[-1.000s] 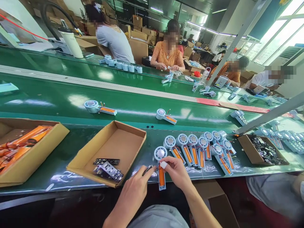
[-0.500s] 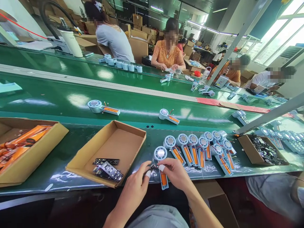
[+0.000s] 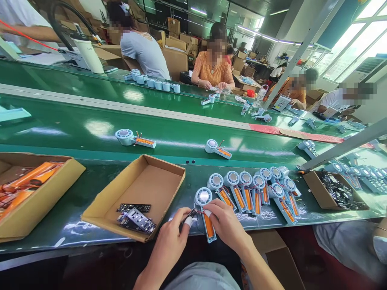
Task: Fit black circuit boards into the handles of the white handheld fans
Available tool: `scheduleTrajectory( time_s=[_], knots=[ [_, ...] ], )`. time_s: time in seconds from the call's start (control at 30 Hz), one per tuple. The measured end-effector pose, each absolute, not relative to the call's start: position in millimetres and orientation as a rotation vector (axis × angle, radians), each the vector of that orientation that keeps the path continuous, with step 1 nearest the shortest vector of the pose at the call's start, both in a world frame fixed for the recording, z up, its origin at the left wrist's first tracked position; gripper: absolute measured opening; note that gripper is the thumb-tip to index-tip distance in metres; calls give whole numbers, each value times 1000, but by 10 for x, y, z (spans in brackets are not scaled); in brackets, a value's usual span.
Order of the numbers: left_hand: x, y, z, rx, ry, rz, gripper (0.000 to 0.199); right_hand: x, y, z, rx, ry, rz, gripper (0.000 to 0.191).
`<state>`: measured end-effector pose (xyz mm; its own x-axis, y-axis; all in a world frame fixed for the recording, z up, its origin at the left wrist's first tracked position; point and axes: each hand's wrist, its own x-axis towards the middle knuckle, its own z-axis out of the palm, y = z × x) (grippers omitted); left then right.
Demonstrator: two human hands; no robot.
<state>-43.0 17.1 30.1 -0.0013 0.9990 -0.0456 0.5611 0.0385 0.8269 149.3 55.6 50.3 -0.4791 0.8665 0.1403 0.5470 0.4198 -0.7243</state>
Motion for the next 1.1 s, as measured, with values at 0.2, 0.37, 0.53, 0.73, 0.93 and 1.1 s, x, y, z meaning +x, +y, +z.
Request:
scheduleTrajectory(
  time_s=[0.2, 0.37, 0.53, 0.73, 0.93, 1.1],
  knots=[
    [-434, 186, 312, 1589, 1642, 834, 30, 1504, 610, 524, -1272, -1982, 1104, 21],
    [-407, 161, 300, 1559, 1629, 856, 30, 1456, 629, 468, -1290, -1730, 1323, 10],
    [-351, 122, 320, 1539, 1599, 969, 26, 1346, 579, 505, -1312, -1889, 1046, 18],
    [-309, 92, 279, 1711, 1608, 1138, 22, 1266, 554, 475, -1368, -2070, 729, 24],
    [-253, 26, 158, 1945, 1627, 1303, 26, 1229, 491, 410, -1318, -2157, 483, 19],
    [-355, 90, 207, 1859, 1533, 1232, 26, 1345, 633, 468, -1176, -2050, 864, 24]
  ],
)
